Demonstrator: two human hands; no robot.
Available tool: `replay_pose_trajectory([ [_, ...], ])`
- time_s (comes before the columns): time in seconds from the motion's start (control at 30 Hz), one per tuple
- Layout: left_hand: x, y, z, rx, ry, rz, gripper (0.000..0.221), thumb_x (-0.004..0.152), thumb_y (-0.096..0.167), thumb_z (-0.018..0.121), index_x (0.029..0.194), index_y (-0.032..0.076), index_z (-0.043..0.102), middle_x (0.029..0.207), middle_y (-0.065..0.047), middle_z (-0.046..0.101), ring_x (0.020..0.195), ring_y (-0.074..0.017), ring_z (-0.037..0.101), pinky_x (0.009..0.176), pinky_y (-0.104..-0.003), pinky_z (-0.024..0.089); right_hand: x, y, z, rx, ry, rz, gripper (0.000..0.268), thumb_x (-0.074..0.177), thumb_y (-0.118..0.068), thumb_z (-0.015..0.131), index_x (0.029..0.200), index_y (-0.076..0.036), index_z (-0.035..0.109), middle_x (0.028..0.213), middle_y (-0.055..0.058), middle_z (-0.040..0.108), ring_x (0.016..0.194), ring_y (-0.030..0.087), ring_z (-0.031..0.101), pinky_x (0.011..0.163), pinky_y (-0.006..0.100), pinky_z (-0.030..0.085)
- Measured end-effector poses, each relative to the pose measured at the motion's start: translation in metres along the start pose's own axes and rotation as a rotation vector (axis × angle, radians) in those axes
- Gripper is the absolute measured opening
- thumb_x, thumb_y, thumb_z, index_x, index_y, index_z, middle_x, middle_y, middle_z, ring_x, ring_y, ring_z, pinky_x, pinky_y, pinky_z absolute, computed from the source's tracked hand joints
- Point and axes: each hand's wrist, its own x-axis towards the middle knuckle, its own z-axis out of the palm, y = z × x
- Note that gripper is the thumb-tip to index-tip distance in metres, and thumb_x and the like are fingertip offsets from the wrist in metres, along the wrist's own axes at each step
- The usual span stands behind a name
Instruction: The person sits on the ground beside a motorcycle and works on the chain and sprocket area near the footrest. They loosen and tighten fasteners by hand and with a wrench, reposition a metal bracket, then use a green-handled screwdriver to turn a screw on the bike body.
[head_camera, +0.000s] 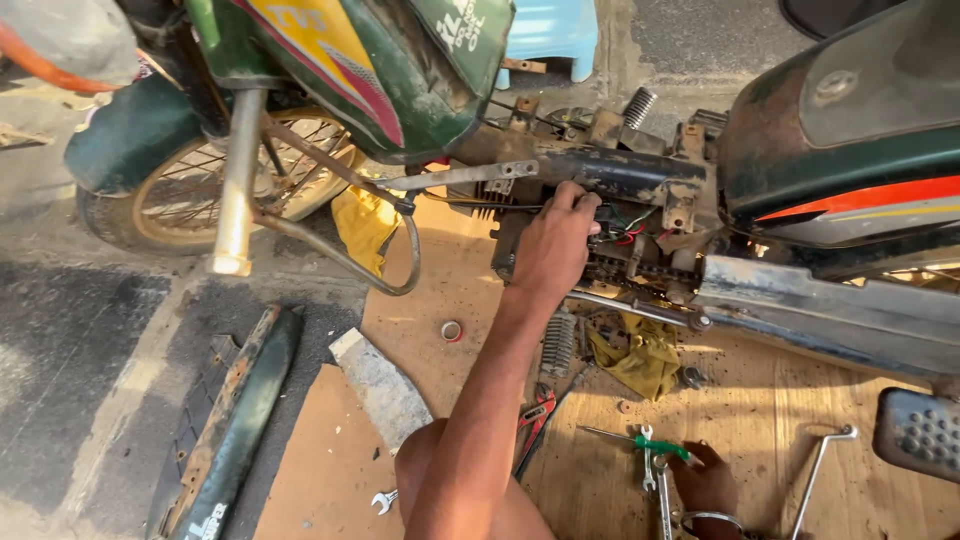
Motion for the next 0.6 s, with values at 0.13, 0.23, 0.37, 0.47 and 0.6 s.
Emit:
replay_pose_trajectory([
  [0.13, 0.004, 0.002, -0.006, -0.024, -0.049, -0.028, 0.040, 0.085, -0.007, 0.068, 0.124, 0.002, 0.068, 0.126, -0.010, 0.063, 0.104, -0.0286, 0.073, 0.085, -0.042, 0.060, -0.033, -0.075, -0.008, -0.341, -0.018, -0.231, 0.028, 0.083, -0.032, 0.077, 0.105, -0.015, 0.081, 0.091, 0.011, 0.081, 0.079, 0.026, 0.076, 0.071, 0.039, 0.060],
  [0.23, 0.005, 0.001, -0.006, -0.020, -0.071, -0.019, 0.043, 0.082, -0.009, 0.068, 0.124, 0.001, 0.068, 0.126, -0.010, 0.062, 0.101, -0.0274, 0.074, 0.084, -0.040, 0.061, -0.056, -0.135, -0.018, -0.328, -0.199, -0.378, 0.019, 0.084, -0.028, 0.076, 0.100, -0.018, 0.081, 0.084, 0.008, 0.083, 0.070, 0.021, 0.079, 0.064, 0.034, 0.061],
  [0.37, 0.003, -0.003, 0.000, 0.025, -0.053, 0.016, 0.048, 0.080, -0.009, 0.072, 0.126, 0.001, 0.068, 0.125, -0.011, 0.062, 0.102, -0.0268, 0.074, 0.084, -0.038, 0.062, -0.066, -0.199, -0.032, -0.077, -0.253, -0.715, 0.013, 0.086, -0.012, 0.072, 0.096, -0.014, 0.081, 0.085, 0.004, 0.085, 0.062, 0.015, 0.079, 0.052, 0.025, 0.063],
  [0.47, 0.006, -0.011, 0.016, 0.065, -0.107, -0.023, 0.048, 0.083, -0.008, 0.070, 0.130, 0.000, 0.065, 0.132, -0.016, 0.058, 0.100, -0.0253, 0.071, 0.080, -0.030, 0.063, -0.076, -0.283, -0.047, -0.071, -0.003, -1.003, 0.012, 0.093, -0.010, 0.069, 0.102, -0.011, 0.077, 0.093, 0.006, 0.080, 0.067, 0.012, 0.076, 0.052, 0.024, 0.058],
  [0.6, 0.008, -0.001, -0.005, 0.175, -0.074, 0.016, 0.044, 0.082, -0.001, 0.073, 0.125, 0.005, 0.071, 0.122, -0.014, 0.063, 0.109, -0.0264, 0.065, 0.079, -0.034, 0.061, -0.063, -0.357, -0.043, -0.295, 0.094, -0.949, 0.011, 0.092, -0.016, 0.074, 0.100, -0.014, 0.081, 0.081, 0.005, 0.080, 0.049, 0.016, 0.067, 0.041, 0.031, 0.049],
])
